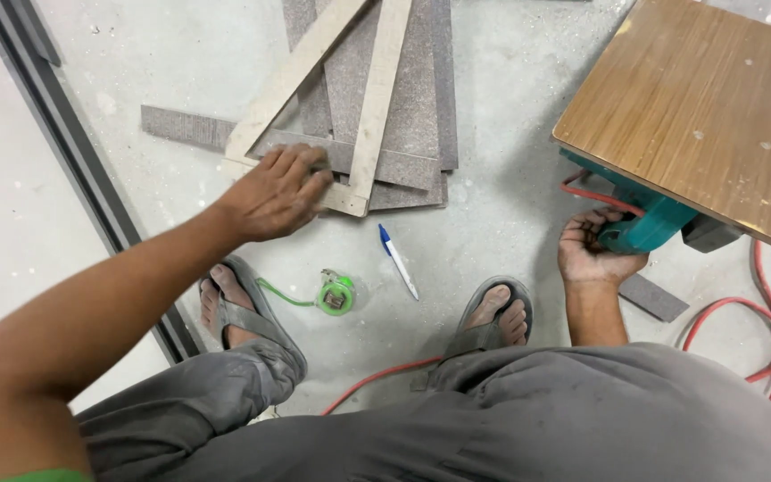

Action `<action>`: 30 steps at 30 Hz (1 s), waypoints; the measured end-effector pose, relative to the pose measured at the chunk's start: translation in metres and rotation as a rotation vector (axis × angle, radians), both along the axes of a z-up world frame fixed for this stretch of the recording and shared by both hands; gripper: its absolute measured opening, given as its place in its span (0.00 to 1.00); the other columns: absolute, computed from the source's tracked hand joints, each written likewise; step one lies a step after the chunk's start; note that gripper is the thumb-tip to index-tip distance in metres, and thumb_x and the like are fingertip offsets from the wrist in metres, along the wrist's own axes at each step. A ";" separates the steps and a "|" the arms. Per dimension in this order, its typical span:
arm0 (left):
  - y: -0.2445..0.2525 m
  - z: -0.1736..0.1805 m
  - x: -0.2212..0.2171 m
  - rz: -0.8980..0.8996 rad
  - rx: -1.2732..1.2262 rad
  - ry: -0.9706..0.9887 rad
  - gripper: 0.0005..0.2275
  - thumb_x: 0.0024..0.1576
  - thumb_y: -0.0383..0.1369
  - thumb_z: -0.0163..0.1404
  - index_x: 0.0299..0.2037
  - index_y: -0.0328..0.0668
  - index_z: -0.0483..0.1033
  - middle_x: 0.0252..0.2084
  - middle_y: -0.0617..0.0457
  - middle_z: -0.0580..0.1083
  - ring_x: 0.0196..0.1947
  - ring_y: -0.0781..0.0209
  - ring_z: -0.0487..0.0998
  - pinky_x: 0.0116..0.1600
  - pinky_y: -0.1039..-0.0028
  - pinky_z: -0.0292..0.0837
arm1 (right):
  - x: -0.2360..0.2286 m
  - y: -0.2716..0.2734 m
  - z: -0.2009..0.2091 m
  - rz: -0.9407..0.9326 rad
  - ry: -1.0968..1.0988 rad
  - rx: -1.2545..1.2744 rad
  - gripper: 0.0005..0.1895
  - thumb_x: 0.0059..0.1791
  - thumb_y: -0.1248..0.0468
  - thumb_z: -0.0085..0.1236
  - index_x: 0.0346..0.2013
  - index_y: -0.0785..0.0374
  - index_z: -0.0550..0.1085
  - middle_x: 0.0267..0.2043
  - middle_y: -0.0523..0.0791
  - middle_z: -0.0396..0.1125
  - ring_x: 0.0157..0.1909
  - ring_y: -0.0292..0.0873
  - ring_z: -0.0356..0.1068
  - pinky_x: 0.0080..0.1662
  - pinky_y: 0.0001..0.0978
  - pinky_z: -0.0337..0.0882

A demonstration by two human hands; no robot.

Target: Measuring and cutting tile pieces using a circular saw and measuring tape.

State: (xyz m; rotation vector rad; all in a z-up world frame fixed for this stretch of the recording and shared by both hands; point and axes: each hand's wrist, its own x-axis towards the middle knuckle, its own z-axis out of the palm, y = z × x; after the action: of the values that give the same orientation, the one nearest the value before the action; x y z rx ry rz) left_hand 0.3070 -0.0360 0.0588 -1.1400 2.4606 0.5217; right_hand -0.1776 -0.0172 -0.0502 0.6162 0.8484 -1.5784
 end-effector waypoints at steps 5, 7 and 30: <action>0.000 -0.027 -0.022 0.080 -0.226 0.251 0.32 0.59 0.48 0.50 0.67 0.31 0.61 0.67 0.29 0.59 0.69 0.33 0.58 0.72 0.47 0.54 | -0.054 0.003 -0.033 -0.044 -0.165 -0.051 0.08 0.55 0.60 0.57 0.39 0.63 0.76 0.37 0.44 0.74 0.38 0.41 0.75 0.44 0.29 0.78; -0.021 -0.031 -0.038 0.137 -0.201 0.255 0.31 0.60 0.47 0.50 0.68 0.32 0.61 0.67 0.29 0.59 0.69 0.33 0.58 0.72 0.48 0.54 | -0.082 -0.009 -0.028 -0.032 -0.275 -0.084 0.07 0.56 0.61 0.57 0.41 0.63 0.75 0.38 0.44 0.73 0.39 0.40 0.75 0.46 0.30 0.78; -0.077 -0.065 -0.119 0.357 -0.237 0.318 0.27 0.58 0.49 0.52 0.68 0.59 0.68 0.71 0.47 0.59 0.70 0.46 0.56 0.73 0.56 0.47 | 0.051 -0.014 0.179 0.781 1.236 -0.487 0.25 0.37 0.79 0.46 0.49 0.80 0.72 0.45 0.59 0.73 0.29 0.45 0.72 0.34 0.34 0.75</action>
State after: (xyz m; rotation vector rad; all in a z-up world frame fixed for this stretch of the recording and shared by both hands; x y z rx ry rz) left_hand 0.1881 -0.1128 -0.0062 -1.7303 2.6486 0.5570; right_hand -0.1268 -0.0313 0.1289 -1.0705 1.2780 -1.2184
